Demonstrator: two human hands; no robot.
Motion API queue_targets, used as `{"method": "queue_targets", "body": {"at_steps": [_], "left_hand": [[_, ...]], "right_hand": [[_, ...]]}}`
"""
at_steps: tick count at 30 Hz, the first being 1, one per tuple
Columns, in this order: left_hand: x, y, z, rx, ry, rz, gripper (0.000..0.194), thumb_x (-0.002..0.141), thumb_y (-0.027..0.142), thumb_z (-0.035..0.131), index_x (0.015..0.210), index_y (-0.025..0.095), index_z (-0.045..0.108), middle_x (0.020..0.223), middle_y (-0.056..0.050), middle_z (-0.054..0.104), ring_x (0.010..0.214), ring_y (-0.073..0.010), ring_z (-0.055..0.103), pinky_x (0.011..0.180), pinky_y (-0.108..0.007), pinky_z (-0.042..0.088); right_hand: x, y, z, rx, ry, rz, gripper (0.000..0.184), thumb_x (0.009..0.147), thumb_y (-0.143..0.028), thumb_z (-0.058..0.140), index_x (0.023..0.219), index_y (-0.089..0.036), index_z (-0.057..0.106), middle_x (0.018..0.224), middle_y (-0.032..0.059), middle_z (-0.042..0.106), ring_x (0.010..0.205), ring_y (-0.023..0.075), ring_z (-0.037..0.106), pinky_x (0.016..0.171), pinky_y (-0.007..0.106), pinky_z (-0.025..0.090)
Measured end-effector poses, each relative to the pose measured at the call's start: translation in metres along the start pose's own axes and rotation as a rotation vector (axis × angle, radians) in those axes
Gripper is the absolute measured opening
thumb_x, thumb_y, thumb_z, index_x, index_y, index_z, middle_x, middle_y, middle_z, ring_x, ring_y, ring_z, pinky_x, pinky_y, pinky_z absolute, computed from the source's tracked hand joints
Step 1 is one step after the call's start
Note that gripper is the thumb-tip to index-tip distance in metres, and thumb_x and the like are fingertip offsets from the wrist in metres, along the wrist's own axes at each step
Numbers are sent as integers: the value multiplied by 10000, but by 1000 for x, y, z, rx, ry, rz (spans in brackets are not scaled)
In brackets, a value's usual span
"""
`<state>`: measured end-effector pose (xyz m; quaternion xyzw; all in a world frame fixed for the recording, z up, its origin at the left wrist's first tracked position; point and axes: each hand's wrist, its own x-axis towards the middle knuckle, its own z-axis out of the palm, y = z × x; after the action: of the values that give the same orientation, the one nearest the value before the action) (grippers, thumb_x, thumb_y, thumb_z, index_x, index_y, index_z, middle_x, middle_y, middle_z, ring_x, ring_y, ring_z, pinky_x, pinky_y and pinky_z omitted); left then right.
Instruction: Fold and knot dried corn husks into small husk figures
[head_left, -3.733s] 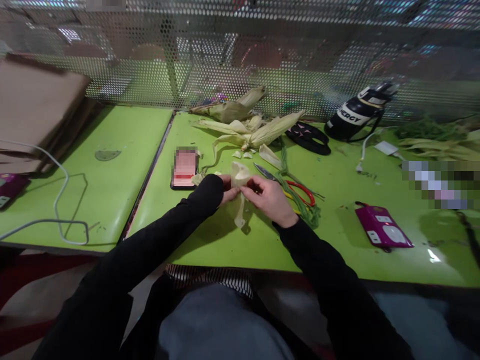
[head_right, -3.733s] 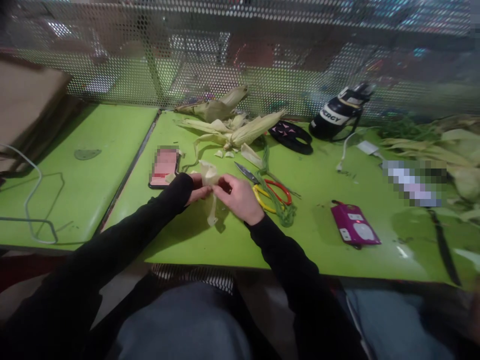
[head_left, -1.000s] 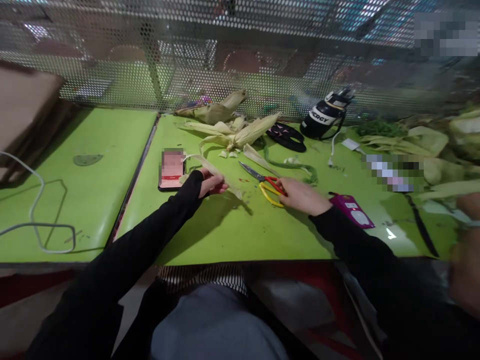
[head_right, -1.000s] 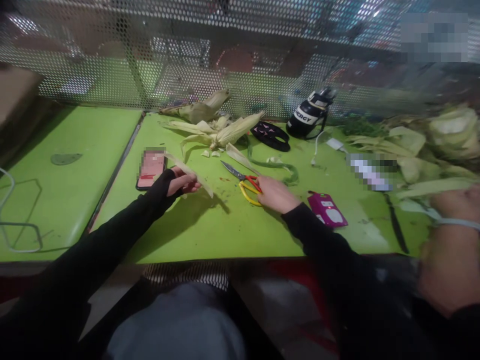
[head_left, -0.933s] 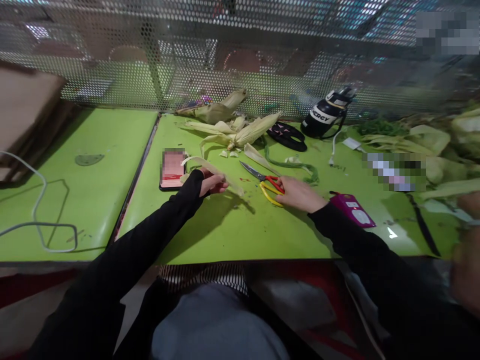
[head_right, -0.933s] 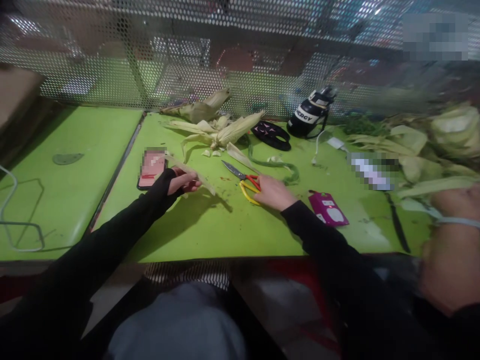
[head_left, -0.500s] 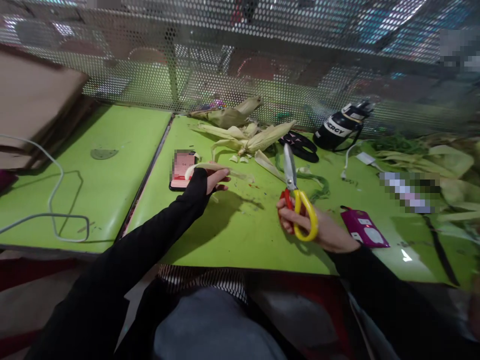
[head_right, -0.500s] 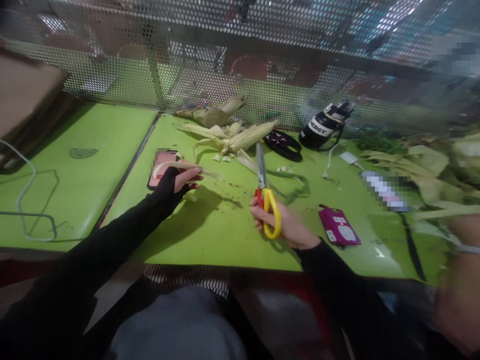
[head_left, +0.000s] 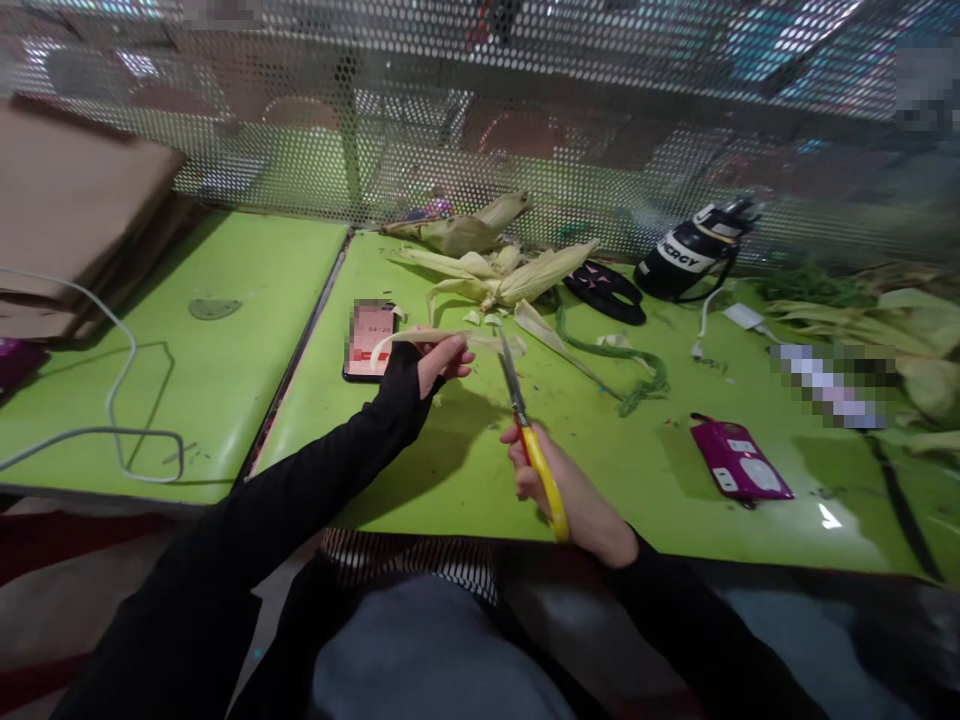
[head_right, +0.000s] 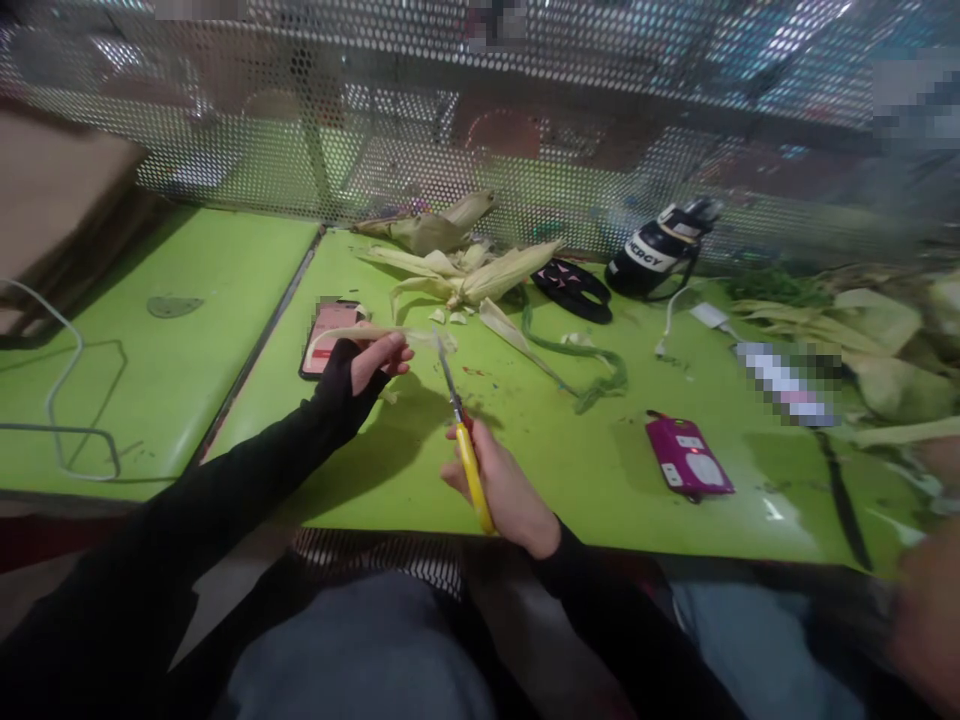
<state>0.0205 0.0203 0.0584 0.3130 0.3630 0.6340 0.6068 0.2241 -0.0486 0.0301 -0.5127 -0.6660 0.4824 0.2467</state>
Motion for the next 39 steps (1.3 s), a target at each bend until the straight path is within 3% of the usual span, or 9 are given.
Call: {"method": "queue_targets", "body": {"at_steps": [8,17,20,23,28,30,34,36,39], "left_hand": [[-11,-8,6,27,-63,-116,307,755,165,763,736,158,456,666,-7,666,668,-133,696,633,-249,556],[-15,-7,8,35,-84,-135,271,789,116,687,735,171,426,649,10,652,654,-115,685,646,-244,548],[-11,-4,5,68,-94,-160,240,773,128,688,733,162,454,687,-9,664,702,-134,696,647,-254,544],[-6,-1,3,133,-159,-241,160,762,111,664,743,142,509,693,-27,668,680,-145,694,586,-237,522],[-4,3,6,207,-157,-332,83,780,59,597,753,122,548,592,3,607,479,-93,598,456,-192,447],[-5,3,8,235,-178,-356,119,804,65,578,694,105,559,564,3,580,449,-79,570,437,-184,428],[-9,3,9,335,-269,-422,225,825,62,552,603,96,569,525,-7,566,421,-77,541,420,-194,415],[-10,3,9,372,-323,-453,248,831,76,559,584,98,579,520,-14,573,426,-80,544,422,-194,418],[-11,3,10,382,-338,-517,246,839,80,554,598,103,593,522,-14,584,421,-82,551,414,-191,420]], "right_hand": [[-9,4,3,235,5,-34,674,731,-850,463,987,-226,479,788,-33,413,543,78,438,499,266,482],[-21,11,-1,296,27,158,661,678,-873,491,865,-241,458,608,-71,388,401,74,360,347,250,407],[-15,1,-28,19,183,265,561,737,-795,512,851,-246,493,588,-48,434,399,108,391,368,274,381],[-2,-7,-63,-589,340,205,452,762,-689,587,797,-242,531,593,23,531,482,181,479,451,302,349],[13,0,-93,-974,289,274,355,876,-539,504,846,-194,582,696,113,633,577,274,582,533,357,396],[12,1,-92,-1018,294,170,369,893,-507,492,899,-161,622,791,156,664,688,323,623,612,412,448],[10,-18,-76,-908,370,-342,319,951,-379,466,1113,-185,660,1084,153,688,1020,329,622,889,504,465],[16,-31,-65,-780,258,-566,286,947,-345,514,1171,-240,658,1095,101,708,1011,282,637,904,476,481],[32,-43,-54,-683,64,-747,234,945,-309,527,1095,-255,698,1035,75,729,951,244,650,842,428,509]]}}
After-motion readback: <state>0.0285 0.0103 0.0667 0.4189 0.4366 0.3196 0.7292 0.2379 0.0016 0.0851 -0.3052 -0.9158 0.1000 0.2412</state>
